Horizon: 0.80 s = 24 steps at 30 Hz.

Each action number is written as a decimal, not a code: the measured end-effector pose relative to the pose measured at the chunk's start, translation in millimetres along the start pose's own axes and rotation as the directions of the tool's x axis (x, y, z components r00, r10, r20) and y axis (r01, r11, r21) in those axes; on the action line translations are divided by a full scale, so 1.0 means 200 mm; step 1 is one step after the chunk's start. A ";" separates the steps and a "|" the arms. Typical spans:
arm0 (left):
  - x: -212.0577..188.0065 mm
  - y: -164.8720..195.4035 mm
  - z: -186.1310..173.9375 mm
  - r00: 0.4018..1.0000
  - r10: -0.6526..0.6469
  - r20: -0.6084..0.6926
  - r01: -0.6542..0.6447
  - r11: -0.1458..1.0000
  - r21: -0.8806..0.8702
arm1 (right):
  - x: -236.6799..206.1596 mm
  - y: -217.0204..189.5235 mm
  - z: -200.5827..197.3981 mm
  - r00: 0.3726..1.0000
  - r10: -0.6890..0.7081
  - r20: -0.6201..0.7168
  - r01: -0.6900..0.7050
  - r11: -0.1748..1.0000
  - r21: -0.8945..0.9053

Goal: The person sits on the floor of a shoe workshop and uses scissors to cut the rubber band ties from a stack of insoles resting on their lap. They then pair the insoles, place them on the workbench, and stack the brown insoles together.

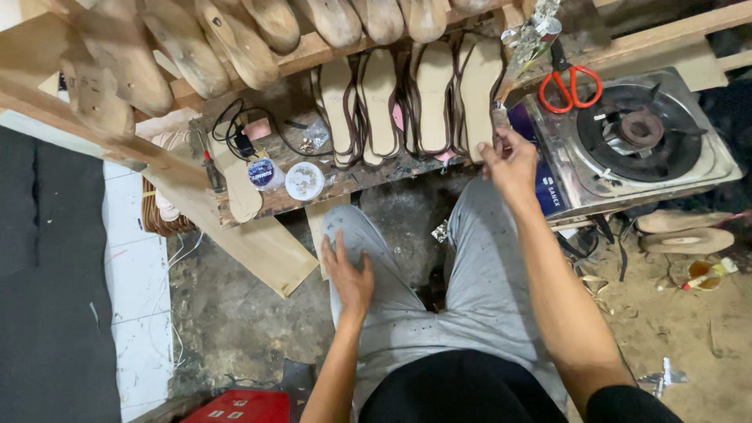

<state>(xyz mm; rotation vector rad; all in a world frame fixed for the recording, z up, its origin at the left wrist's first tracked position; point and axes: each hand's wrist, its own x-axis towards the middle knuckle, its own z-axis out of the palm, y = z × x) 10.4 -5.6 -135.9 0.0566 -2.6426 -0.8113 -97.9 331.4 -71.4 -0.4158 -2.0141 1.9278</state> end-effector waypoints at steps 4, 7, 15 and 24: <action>0.08 0.31 0.05 0.925 -0.026 0.378 0.328 0.553 -0.766 | -0.39 -0.17 -0.01 0.948 -0.318 0.031 0.310 0.893 -0.326; 0.20 0.54 0.15 0.843 0.061 0.535 0.509 0.232 -0.829 | -0.75 -0.33 0.09 0.863 -0.450 0.227 0.498 0.689 -0.526; 0.18 0.64 0.07 0.847 0.149 0.510 0.507 0.057 -0.860 | -0.99 -0.36 0.02 0.974 -0.062 0.217 0.056 0.998 0.034; 0.41 0.57 -0.26 0.902 0.286 0.322 0.421 -0.431 -0.798 | -1.14 -0.12 -0.06 0.767 0.188 0.614 -0.505 0.767 0.396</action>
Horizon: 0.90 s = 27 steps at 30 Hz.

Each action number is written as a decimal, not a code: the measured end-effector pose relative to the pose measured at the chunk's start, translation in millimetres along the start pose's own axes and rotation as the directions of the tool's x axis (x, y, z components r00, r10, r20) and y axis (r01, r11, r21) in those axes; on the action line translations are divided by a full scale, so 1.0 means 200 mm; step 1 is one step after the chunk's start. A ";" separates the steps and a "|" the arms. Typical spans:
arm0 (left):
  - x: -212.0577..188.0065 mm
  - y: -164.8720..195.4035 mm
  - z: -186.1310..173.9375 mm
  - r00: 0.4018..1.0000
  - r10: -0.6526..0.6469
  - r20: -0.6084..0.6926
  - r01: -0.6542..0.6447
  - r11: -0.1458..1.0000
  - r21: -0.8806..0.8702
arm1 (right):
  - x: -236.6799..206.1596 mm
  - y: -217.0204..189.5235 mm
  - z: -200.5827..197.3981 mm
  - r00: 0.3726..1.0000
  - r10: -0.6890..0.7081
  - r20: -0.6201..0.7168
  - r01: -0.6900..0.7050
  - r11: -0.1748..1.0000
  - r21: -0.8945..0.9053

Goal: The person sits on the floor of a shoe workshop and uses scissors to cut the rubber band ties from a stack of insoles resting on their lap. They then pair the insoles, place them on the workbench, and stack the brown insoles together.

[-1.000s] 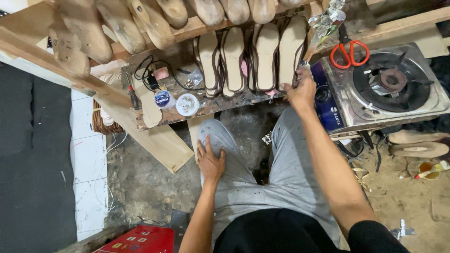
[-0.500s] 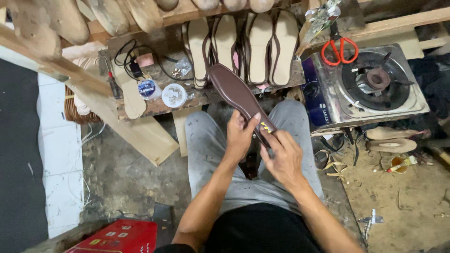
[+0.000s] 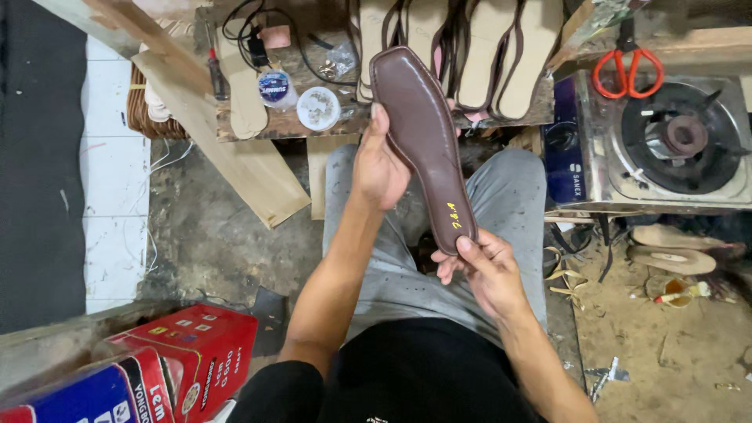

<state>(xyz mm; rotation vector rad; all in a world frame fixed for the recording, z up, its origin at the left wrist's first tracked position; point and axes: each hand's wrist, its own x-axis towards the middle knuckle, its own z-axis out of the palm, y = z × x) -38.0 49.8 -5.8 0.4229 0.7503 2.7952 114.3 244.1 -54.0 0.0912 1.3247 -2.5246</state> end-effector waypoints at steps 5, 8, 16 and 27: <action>0.00 0.00 0.13 0.989 -0.004 0.145 0.035 0.977 -0.208 | -0.03 0.02 0.07 0.996 0.016 0.090 -0.031 0.985 0.170; 0.01 -0.04 0.16 0.988 0.005 0.156 0.041 0.956 -0.290 | -0.05 0.03 0.08 0.997 0.010 0.081 -0.023 0.986 0.164; 0.04 -0.11 0.11 0.978 0.052 0.203 0.013 0.951 -0.308 | -0.04 0.04 0.06 0.994 0.006 0.108 -0.032 0.972 0.235; 0.05 -0.13 0.10 0.993 0.022 0.116 0.004 0.975 -0.224 | -0.05 0.04 0.02 0.989 -0.038 0.145 0.004 0.973 0.232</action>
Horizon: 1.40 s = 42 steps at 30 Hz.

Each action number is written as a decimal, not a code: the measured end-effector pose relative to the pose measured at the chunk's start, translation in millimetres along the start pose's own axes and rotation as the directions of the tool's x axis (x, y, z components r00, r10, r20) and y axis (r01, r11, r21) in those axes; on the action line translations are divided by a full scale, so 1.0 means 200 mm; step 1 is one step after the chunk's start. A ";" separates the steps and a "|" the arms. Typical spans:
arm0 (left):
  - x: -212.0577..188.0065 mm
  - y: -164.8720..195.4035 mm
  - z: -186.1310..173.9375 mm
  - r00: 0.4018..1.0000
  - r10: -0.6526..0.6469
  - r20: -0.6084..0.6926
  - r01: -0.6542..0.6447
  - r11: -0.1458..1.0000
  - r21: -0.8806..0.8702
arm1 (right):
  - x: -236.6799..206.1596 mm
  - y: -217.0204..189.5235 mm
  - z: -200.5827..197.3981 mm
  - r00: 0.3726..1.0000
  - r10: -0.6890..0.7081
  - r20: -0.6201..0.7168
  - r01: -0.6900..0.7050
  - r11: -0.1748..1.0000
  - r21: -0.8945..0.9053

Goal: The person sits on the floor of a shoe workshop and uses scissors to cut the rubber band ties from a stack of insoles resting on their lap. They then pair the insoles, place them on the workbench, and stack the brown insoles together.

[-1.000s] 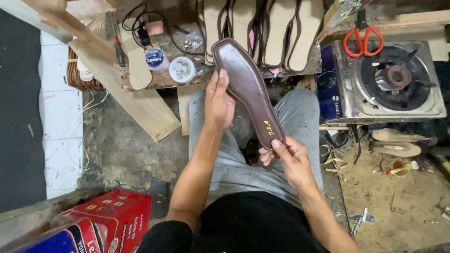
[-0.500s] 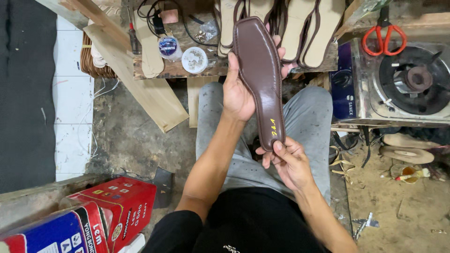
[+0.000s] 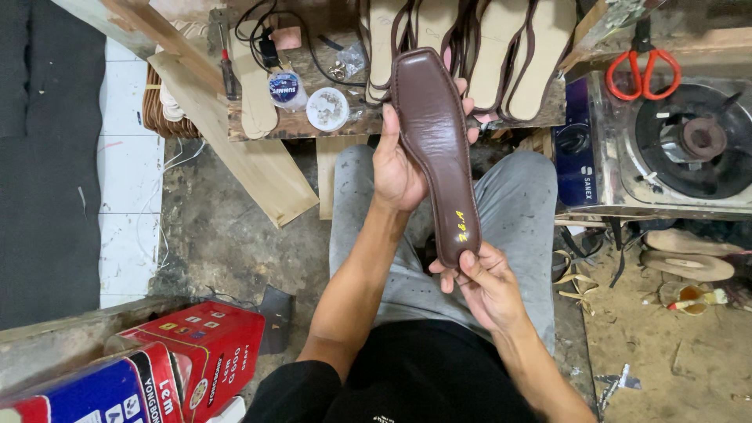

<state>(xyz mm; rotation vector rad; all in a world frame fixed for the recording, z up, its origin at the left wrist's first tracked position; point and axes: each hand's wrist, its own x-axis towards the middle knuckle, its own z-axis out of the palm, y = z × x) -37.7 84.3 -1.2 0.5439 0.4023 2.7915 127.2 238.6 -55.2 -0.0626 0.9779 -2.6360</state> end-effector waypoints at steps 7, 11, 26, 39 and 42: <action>0.00 -0.01 -0.02 1.000 0.002 0.004 -0.002 1.000 0.004 | 0.01 -0.01 0.02 1.000 -0.002 0.012 0.002 0.999 -0.040; -0.01 -0.01 -0.03 1.000 0.003 -0.010 -0.003 0.999 -0.045 | 0.01 0.01 0.02 1.000 0.011 0.009 -0.011 0.999 -0.034; -0.04 -0.02 -0.02 0.999 0.025 -0.034 -0.027 0.997 -0.066 | 0.07 0.05 0.09 0.996 -0.038 -0.085 0.014 0.965 -0.263; -0.65 -0.61 0.01 0.834 -0.424 -0.354 0.494 0.858 0.137 | 0.35 -0.40 0.08 0.739 -0.618 0.268 0.213 -0.162 -0.963; -0.50 -0.53 -0.02 0.822 -0.356 -0.444 0.472 0.862 0.183 | 0.40 -0.32 0.12 0.776 -0.561 0.288 0.289 -0.090 -0.953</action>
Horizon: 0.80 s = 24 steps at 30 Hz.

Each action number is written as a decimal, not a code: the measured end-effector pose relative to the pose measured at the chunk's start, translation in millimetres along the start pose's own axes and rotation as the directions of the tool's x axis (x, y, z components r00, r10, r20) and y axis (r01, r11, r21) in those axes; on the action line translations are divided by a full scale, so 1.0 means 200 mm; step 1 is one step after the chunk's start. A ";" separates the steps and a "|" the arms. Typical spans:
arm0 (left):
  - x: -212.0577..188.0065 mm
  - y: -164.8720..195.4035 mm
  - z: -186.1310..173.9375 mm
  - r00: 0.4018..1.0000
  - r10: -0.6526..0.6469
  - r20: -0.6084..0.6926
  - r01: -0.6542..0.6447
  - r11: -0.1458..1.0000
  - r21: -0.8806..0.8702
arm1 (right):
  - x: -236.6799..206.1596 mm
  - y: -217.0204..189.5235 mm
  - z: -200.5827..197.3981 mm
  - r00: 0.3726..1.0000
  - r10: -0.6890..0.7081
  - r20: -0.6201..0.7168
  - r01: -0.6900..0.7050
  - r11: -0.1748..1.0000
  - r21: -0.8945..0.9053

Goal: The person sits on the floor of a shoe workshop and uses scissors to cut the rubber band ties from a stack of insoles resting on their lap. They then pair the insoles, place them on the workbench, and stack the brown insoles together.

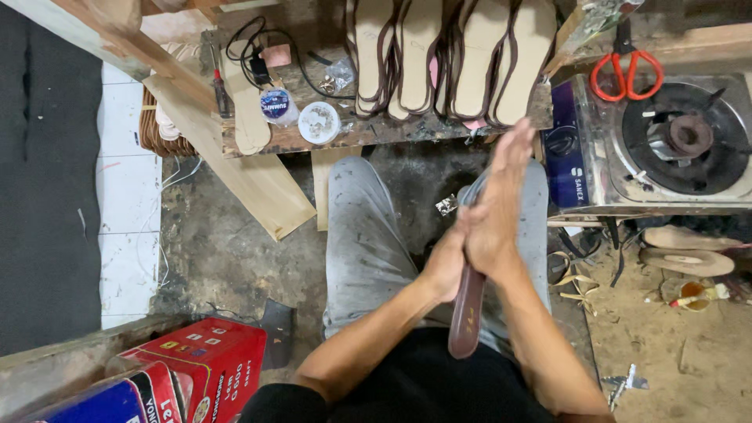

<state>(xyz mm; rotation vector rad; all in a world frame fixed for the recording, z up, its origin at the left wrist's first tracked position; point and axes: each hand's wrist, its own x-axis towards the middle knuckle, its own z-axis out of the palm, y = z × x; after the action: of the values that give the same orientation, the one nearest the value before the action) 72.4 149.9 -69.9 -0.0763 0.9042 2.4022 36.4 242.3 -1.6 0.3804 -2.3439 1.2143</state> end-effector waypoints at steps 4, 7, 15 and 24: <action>0.20 0.44 -0.13 0.920 0.330 0.212 -0.269 0.924 -0.272 | -0.42 -0.15 0.10 0.857 -0.263 0.442 0.185 0.960 0.212; 0.27 0.71 -0.16 0.887 0.463 -0.008 -0.447 0.853 -0.269 | -0.63 -0.13 0.08 0.788 -0.292 0.542 -0.135 0.777 0.615; 0.34 0.62 -0.14 0.884 0.456 -0.104 -0.455 0.890 0.032 | -0.46 0.02 0.07 0.775 0.488 0.402 -0.595 0.346 0.725; 0.42 0.66 -0.38 0.851 0.468 -0.240 -0.463 0.883 0.079 | -0.41 0.11 0.05 0.750 0.264 0.607 -0.618 -0.049 0.785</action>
<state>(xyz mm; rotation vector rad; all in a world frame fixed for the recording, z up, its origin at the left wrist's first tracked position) -77.3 63.7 -70.8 -0.1785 1.1715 2.8826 93.3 248.6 -64.8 0.0987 -1.3257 3.2677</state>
